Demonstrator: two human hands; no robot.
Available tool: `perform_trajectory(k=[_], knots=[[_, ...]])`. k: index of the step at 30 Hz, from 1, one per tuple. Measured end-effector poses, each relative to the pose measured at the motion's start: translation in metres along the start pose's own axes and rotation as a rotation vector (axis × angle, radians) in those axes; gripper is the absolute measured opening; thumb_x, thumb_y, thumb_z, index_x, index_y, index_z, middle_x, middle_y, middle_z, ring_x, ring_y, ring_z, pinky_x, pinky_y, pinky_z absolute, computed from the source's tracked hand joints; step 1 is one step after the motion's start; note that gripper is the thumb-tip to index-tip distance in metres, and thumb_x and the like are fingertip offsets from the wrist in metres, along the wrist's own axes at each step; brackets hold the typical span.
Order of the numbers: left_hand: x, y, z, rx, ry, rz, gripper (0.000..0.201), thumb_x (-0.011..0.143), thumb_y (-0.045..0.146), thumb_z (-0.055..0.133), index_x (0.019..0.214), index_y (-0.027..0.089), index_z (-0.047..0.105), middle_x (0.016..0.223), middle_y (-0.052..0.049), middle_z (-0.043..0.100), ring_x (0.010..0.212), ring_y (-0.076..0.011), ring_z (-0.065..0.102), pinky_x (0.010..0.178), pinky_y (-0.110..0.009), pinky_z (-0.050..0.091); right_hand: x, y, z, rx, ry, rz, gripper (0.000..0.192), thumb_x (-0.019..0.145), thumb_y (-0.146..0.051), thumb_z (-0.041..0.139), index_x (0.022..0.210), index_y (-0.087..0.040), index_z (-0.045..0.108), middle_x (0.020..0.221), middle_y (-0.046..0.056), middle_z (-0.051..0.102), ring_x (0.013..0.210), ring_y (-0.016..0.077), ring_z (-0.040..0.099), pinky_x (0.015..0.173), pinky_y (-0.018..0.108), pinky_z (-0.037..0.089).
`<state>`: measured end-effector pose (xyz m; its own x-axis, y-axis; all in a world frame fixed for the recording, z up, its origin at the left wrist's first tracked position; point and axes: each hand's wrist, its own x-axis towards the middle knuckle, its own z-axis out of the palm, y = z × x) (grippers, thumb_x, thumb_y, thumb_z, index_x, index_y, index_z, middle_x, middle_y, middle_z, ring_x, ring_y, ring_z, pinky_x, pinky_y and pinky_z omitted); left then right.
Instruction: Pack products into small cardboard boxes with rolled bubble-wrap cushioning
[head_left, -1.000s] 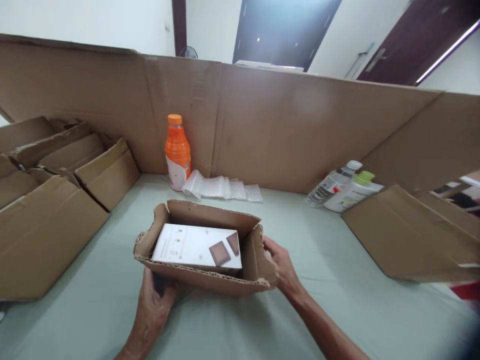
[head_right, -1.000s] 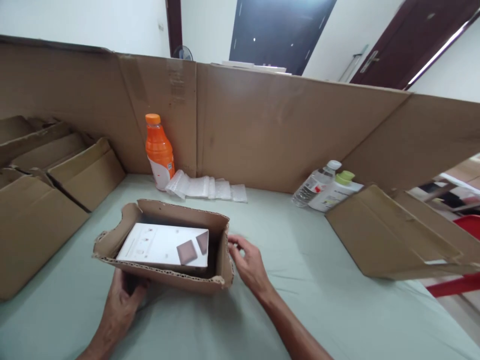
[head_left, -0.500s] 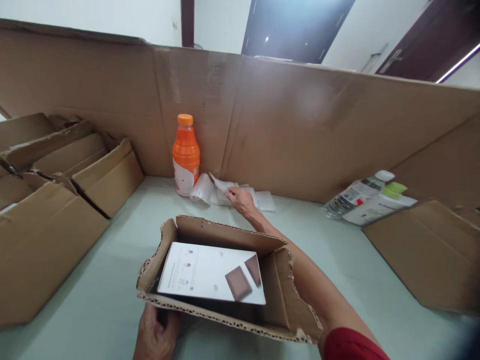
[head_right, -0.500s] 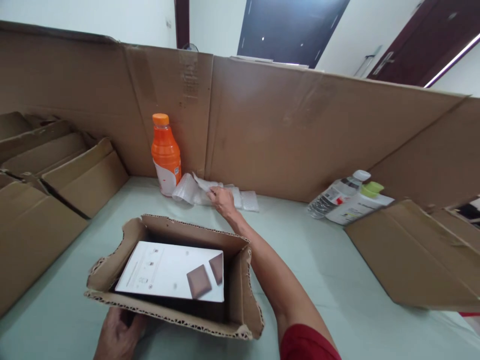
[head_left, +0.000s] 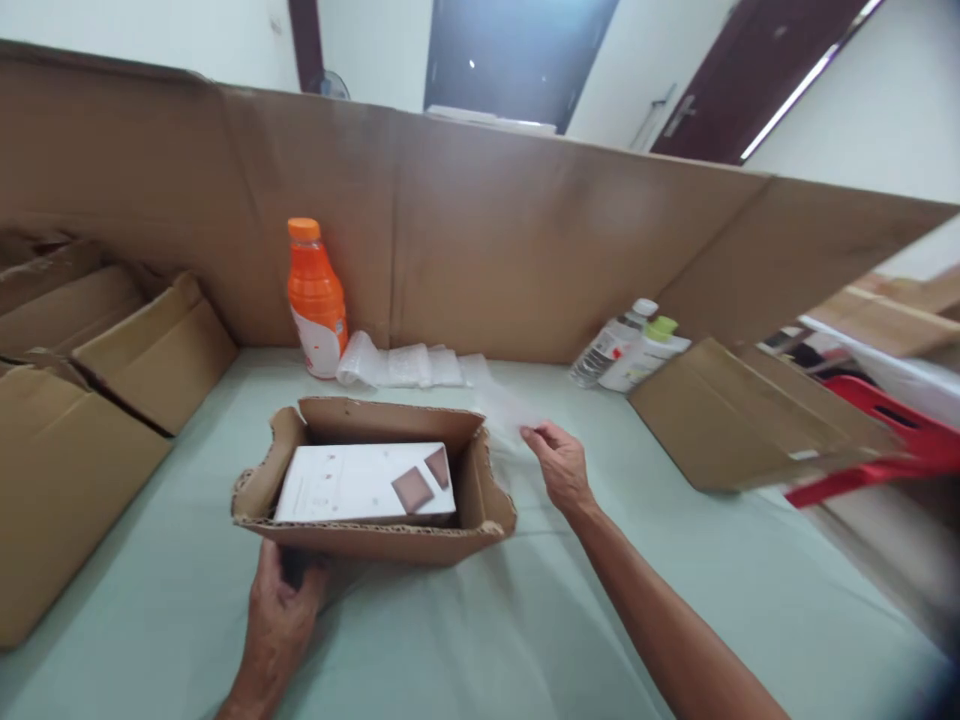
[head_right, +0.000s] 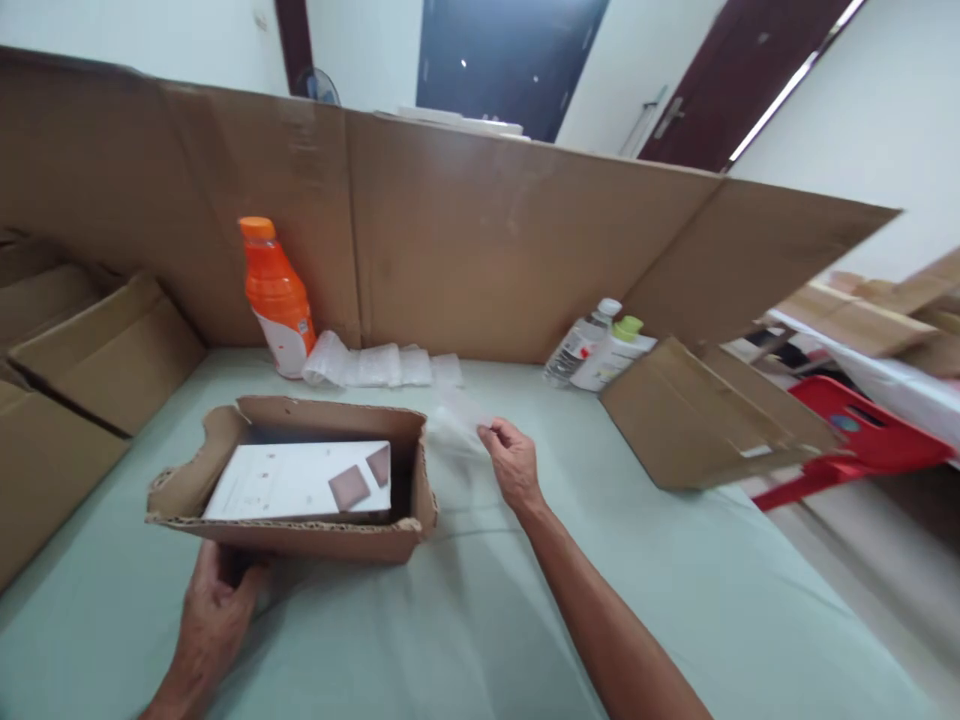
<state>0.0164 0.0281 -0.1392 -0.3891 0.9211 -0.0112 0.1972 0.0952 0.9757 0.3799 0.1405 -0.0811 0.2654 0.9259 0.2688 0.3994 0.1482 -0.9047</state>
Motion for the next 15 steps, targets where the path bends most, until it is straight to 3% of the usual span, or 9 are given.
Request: perform_trajectory(k=[2, 5, 9, 12, 15], knots=[[0.000, 0.004, 0.000, -0.002, 0.007, 0.004, 0.056, 0.067, 0.042, 0.070, 0.116, 0.018, 0.057, 0.099, -0.007, 0.067, 0.094, -0.0259, 0.065, 0.086, -0.038, 0.054, -0.028, -0.001, -0.024, 0.020, -0.130, 0.064, 0.032, 0.075, -0.050, 0.071, 0.073, -0.018, 0.072, 0.081, 0.004, 0.069, 0.081, 0.0198, 0.062, 0.079, 0.031, 0.049], [0.000, 0.008, 0.000, 0.003, 0.021, 0.018, 0.053, 0.066, 0.043, 0.070, 0.111, 0.019, 0.056, 0.098, -0.006, 0.066, 0.093, -0.0252, 0.063, 0.084, -0.038, 0.052, -0.050, -0.001, -0.042, 0.081, -0.264, 0.166, 0.031, 0.072, -0.049, 0.076, 0.070, -0.018, 0.073, 0.085, 0.006, 0.072, 0.082, 0.0205, 0.064, 0.082, 0.033, 0.051], [-0.002, 0.010, 0.000, 0.040, 0.016, 0.035, 0.049, 0.067, 0.044, 0.069, 0.107, 0.019, 0.056, 0.092, -0.004, 0.065, 0.085, -0.0232, 0.061, 0.074, -0.034, 0.050, -0.043, 0.016, -0.042, 0.099, -0.145, 0.188, 0.039, 0.079, -0.055, 0.063, 0.084, -0.018, 0.074, 0.084, 0.006, 0.072, 0.074, 0.0184, 0.062, 0.071, 0.033, 0.054], [-0.003, 0.009, 0.001, 0.033, 0.020, 0.063, 0.047, 0.068, 0.045, 0.068, 0.105, 0.019, 0.055, 0.089, -0.004, 0.064, 0.082, -0.0222, 0.061, 0.072, -0.032, 0.050, -0.017, 0.033, -0.033, 0.030, -0.063, 0.151, 0.040, 0.076, -0.055, 0.060, 0.081, -0.018, 0.073, 0.076, 0.005, 0.070, 0.067, 0.0180, 0.060, 0.063, 0.032, 0.052], [-0.003, 0.004, 0.001, 0.022, 0.028, 0.075, 0.049, 0.069, 0.046, 0.068, 0.107, 0.019, 0.056, 0.092, -0.004, 0.065, 0.082, -0.0224, 0.061, 0.072, -0.032, 0.050, 0.009, 0.043, -0.032, -0.105, 0.062, 0.077, 0.038, 0.072, -0.050, 0.061, 0.087, -0.018, 0.072, 0.085, 0.008, 0.071, 0.075, 0.0220, 0.062, 0.072, 0.039, 0.053]])
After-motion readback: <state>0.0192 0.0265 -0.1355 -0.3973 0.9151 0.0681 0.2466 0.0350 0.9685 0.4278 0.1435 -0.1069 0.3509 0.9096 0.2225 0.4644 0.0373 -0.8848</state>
